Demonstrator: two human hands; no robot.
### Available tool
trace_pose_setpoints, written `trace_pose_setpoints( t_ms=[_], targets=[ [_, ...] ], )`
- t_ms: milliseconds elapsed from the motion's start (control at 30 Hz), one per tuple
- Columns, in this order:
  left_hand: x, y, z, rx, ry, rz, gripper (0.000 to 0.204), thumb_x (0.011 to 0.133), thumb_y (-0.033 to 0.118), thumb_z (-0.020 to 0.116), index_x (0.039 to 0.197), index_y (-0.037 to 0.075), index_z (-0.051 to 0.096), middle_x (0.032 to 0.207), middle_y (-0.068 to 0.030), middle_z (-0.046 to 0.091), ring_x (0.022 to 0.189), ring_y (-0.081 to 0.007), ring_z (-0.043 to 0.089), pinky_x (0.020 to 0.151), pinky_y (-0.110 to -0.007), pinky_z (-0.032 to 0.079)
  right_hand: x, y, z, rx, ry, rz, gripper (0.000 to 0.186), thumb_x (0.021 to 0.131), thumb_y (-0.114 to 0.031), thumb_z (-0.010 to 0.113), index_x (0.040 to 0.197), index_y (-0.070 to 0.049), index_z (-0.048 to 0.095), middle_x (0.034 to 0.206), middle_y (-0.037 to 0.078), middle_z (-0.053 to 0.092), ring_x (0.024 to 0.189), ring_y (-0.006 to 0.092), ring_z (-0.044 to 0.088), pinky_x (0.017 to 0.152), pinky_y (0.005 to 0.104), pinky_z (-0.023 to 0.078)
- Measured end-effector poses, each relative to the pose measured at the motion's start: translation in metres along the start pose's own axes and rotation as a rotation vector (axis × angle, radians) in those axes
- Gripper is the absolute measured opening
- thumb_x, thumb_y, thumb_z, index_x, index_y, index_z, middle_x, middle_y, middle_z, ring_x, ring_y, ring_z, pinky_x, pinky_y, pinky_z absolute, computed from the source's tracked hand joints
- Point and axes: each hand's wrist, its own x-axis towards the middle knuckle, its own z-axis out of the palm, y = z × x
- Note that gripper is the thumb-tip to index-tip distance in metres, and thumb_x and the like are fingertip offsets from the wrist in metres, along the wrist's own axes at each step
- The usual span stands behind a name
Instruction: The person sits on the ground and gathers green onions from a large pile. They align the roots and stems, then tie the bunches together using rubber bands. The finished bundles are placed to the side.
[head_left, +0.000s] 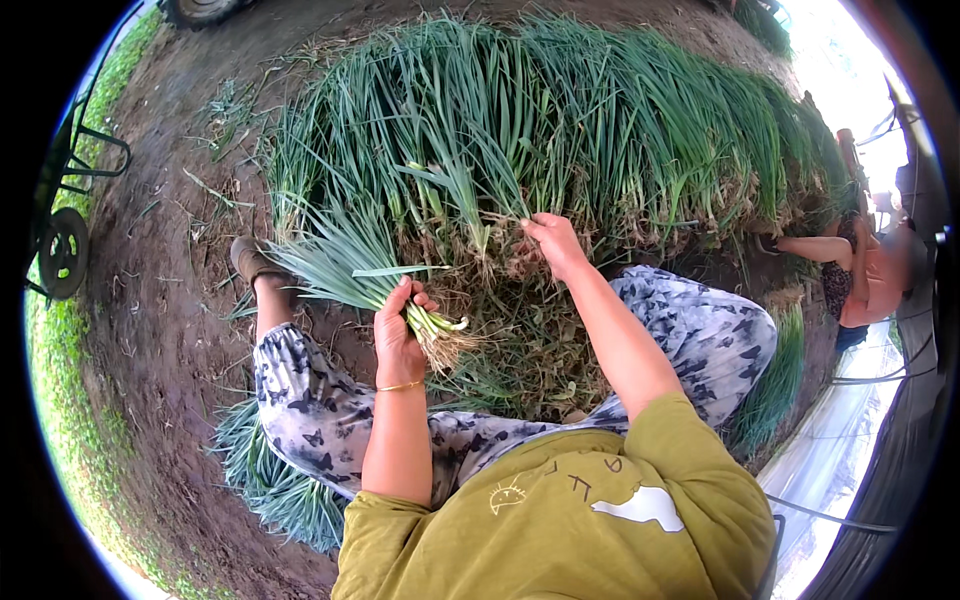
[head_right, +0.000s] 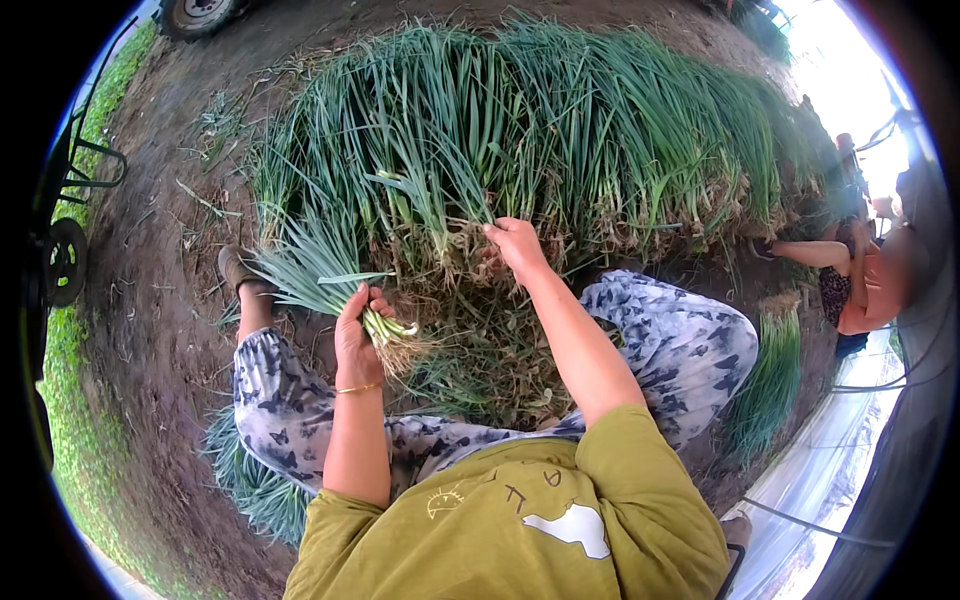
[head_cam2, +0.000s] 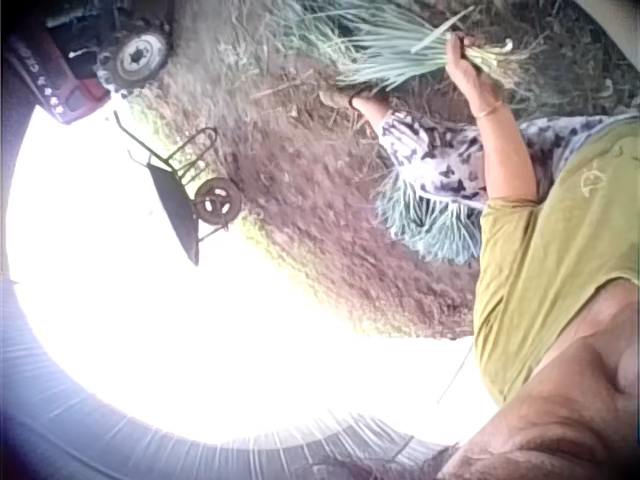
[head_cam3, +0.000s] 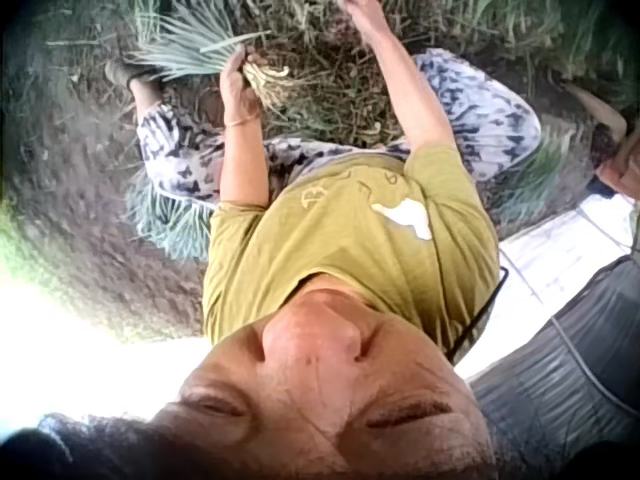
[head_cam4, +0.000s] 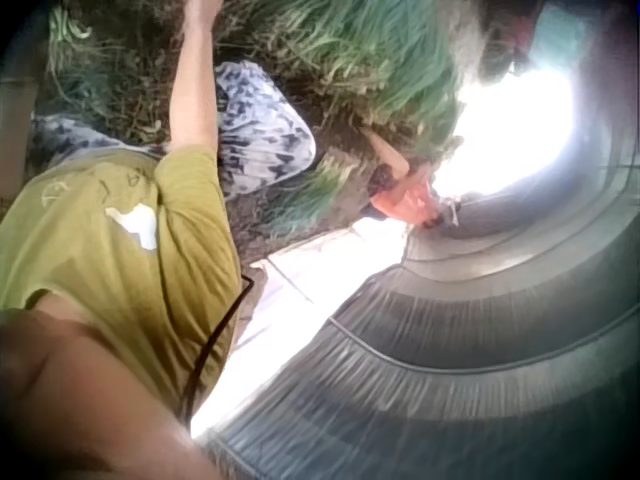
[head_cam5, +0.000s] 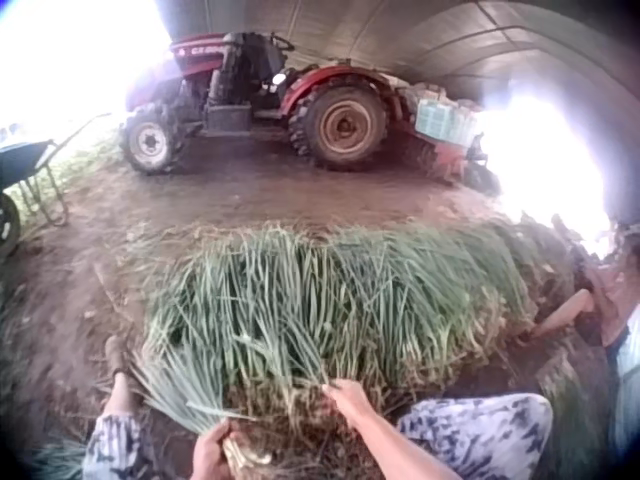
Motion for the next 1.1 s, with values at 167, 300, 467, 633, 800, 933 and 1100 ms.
trace_pose_setpoints(
  t_ms=[167,300,467,633,800,933,1100],
  targets=[
    [-0.002,-0.005,0.001,0.019,-0.024,0.022,0.011,0.087,0.011,0.062,0.087,0.004,0.054,0.074,-0.0035,0.054,0.061,-0.0114,0.050,0.056,-0.027,0.042,-0.036,-0.002,-0.018,0.451,-0.111,0.142,0.018,0.090,-0.017,0.058,0.099,-0.002,0.060,0.084,0.006,0.064,0.063,0.0142,0.063,0.045,0.0282,0.045],
    [-0.001,-0.011,0.003,0.045,0.006,0.007,0.010,0.087,0.012,0.062,0.086,0.005,0.055,0.073,-0.0025,0.054,0.060,-0.0110,0.050,0.056,-0.027,0.042,-0.038,0.029,-0.020,0.296,0.047,0.037,0.020,0.088,-0.018,0.061,0.099,-0.001,0.063,0.091,0.005,0.064,0.064,0.0120,0.062,0.049,0.0259,0.046],
    [-0.007,-0.024,0.001,0.189,0.014,-0.017,0.019,0.083,0.006,0.063,0.097,-0.008,0.060,0.080,-0.0084,0.062,0.061,-0.0130,0.058,0.056,-0.028,0.052,-0.072,0.009,-0.012,0.214,-0.014,-0.010,0.019,0.088,-0.016,0.062,0.089,0.002,0.067,0.078,0.004,0.063,0.065,0.0090,0.057,0.056,0.0240,0.046],
    [-0.010,-0.044,0.013,0.403,-0.084,-0.024,0.020,0.079,0.001,0.064,0.098,-0.006,0.061,0.091,-0.0112,0.066,0.063,-0.0140,0.059,0.059,-0.027,0.052,-0.110,0.003,0.017,0.158,-0.286,0.080,0.014,0.085,-0.012,0.065,0.082,0.002,0.065,0.067,0.001,0.060,0.052,0.0072,0.050,0.048,0.0216,0.040],
    [-0.016,-0.045,0.015,0.462,-0.082,0.028,0.020,0.074,-0.005,0.068,0.091,0.001,0.060,0.082,-0.0083,0.065,0.066,-0.0165,0.062,0.061,-0.028,0.052,-0.124,-0.005,0.033,0.086,-0.428,0.058,0.017,0.085,-0.015,0.065,0.084,0.002,0.064,0.064,-0.001,0.056,0.051,0.0061,0.048,0.046,0.0210,0.039],
    [-0.020,-0.041,0.017,0.465,-0.035,0.121,0.014,0.073,-0.006,0.068,0.085,0.000,0.061,0.074,-0.0074,0.064,0.062,-0.0161,0.059,0.057,-0.028,0.050,-0.125,-0.007,0.042,0.116,-0.423,-0.013,0.017,0.087,-0.017,0.063,0.085,0.000,0.062,0.064,-0.002,0.054,0.052,0.0050,0.047,0.046,0.0216,0.039],
    [-0.008,-0.029,0.006,0.391,0.133,0.136,0.014,0.071,-0.008,0.069,0.080,-0.002,0.060,0.072,-0.0088,0.063,0.056,-0.0186,0.057,0.050,-0.030,0.047,-0.139,-0.003,0.026,0.047,-0.428,0.045,0.017,0.088,-0.017,0.062,0.083,-0.001,0.060,0.065,-0.002,0.053,0.054,0.0038,0.045,0.047,0.0191,0.036]
  ],
)
